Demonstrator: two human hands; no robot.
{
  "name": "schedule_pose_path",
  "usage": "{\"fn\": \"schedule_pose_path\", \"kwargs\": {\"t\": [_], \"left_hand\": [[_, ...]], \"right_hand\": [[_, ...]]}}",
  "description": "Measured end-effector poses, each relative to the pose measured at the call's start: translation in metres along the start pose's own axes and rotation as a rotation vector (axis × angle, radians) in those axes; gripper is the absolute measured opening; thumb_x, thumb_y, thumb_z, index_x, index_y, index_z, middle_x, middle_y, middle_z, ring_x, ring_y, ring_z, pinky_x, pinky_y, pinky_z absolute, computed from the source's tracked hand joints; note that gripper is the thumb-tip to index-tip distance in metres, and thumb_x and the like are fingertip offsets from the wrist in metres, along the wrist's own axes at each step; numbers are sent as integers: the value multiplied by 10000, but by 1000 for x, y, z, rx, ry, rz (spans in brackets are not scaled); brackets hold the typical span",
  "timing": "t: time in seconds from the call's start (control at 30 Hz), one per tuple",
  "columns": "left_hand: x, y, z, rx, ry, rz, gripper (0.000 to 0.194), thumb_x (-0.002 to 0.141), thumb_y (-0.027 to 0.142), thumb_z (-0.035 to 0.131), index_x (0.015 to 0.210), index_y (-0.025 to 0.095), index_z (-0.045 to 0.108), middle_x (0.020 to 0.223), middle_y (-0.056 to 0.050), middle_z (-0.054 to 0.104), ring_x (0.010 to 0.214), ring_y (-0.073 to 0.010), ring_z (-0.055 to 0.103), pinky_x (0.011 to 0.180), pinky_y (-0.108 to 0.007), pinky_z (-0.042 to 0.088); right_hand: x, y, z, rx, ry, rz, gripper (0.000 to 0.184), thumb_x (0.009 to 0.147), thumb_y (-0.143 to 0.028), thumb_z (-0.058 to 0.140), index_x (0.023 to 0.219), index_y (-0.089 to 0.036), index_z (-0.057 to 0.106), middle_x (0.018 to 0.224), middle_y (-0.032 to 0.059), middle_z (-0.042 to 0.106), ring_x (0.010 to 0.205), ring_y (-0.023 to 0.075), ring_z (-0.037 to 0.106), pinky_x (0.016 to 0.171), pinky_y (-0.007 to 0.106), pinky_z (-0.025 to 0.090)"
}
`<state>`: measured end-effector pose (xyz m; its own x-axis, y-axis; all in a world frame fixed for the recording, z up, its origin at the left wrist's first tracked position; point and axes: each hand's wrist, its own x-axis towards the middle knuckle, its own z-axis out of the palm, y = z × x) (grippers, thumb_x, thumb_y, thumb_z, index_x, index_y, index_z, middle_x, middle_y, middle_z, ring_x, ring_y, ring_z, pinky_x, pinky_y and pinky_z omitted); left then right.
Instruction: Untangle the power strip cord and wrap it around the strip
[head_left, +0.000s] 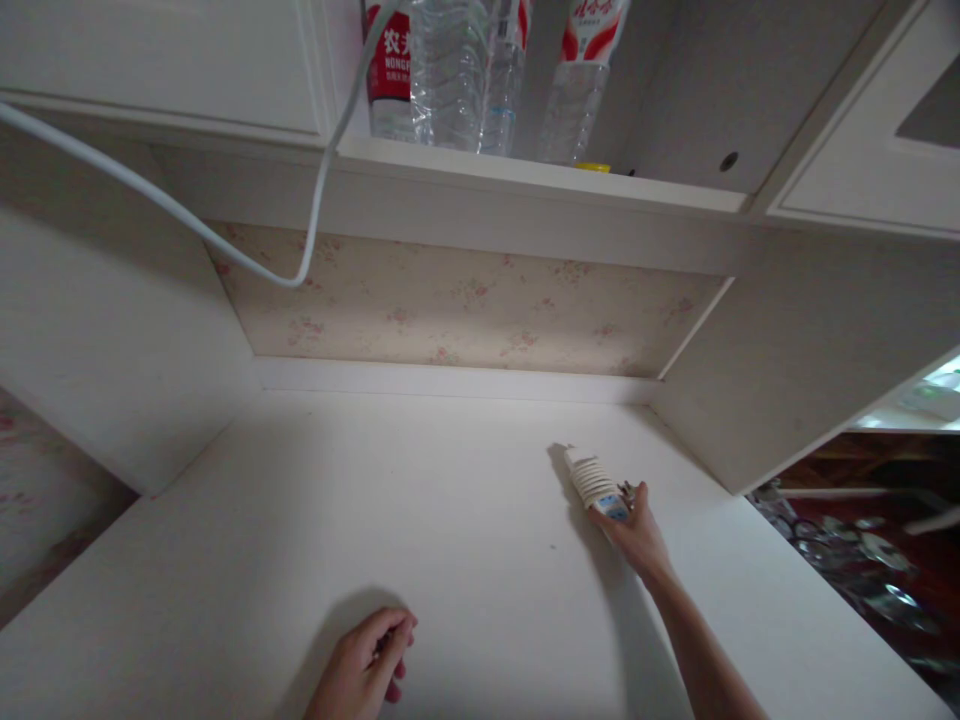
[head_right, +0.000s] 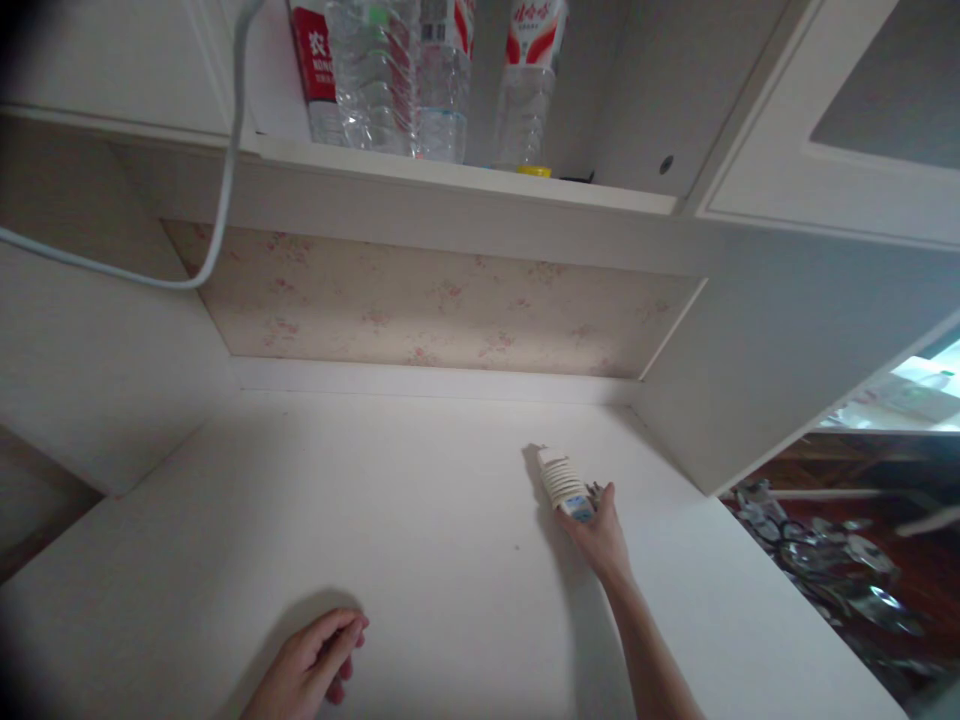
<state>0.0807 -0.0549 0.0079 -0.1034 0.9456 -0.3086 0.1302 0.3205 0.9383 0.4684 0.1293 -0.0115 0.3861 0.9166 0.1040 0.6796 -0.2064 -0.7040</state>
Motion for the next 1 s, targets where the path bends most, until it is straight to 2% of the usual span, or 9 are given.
{"fn": "schedule_pose_path", "kwargs": {"t": [0.17,0.3,0.43,0.57,0.67,0.8,0.87,0.9,1.0], "left_hand": [[-1,0,-1,39,-14,15,532,758,679,539,826,163,649,717,-49,614,566,-152,571,470,-236,484],[0,-6,-1,50,-9,24,538,779,679,512,846,158,632,736,-48,615,580,-150,574,479,-233,491],[2,-13,-2,51,-30,27,580,765,714,490,854,158,627,741,-50,614,587,-153,574,475,-234,492],[3,-14,-3,62,-34,20,581,768,716,479,867,161,621,746,-48,611,574,-146,564,478,-235,486],[4,-14,-2,61,-51,11,591,763,726,468,865,163,616,764,-50,604,593,-153,563,488,-240,484],[8,-9,-1,86,-82,-39,602,768,735,431,882,166,591,713,-11,538,522,-128,478,429,-229,394],[13,-2,0,136,-57,15,529,809,680,429,793,170,568,664,15,479,541,-118,436,478,-223,359],[16,2,2,162,-35,54,501,827,650,432,725,171,537,637,25,442,564,-118,422,511,-224,345],[28,14,9,216,-7,130,489,846,606,441,599,184,418,576,42,340,592,-124,377,556,-239,297]], "right_hand": [[8,4,-4,-14,-190,75,1264,597,-606,685,1503,-65,-9,1388,204,445,1212,315,497,972,373,393],[11,8,-5,-23,-212,107,1223,611,-622,669,1504,-70,41,1358,231,465,1183,329,517,955,395,392],[5,4,-8,-83,-180,38,1159,617,-656,638,1486,-73,140,1361,231,444,1173,323,515,941,387,402],[-8,-2,-12,-231,-58,-43,1088,629,-702,588,1450,-66,263,1432,256,331,1295,363,374,1006,424,340],[-29,-14,-15,-321,138,-156,1017,654,-705,558,1411,-60,346,1443,269,312,1344,393,270,1042,492,274],[-76,-44,-7,-209,363,-366,742,789,-644,477,1315,-121,464,1393,214,409,1293,365,337,1037,541,241],[-106,-62,7,-9,279,-398,553,825,-597,497,1119,-134,571,1146,174,584,1103,303,502,944,442,368],[-123,-72,17,97,138,-378,450,843,-574,503,974,-153,597,956,120,626,930,251,560,830,367,424],[-171,-103,53,334,-360,-249,434,897,-536,464,639,-188,487,576,-15,451,564,133,426,528,243,322]]}}
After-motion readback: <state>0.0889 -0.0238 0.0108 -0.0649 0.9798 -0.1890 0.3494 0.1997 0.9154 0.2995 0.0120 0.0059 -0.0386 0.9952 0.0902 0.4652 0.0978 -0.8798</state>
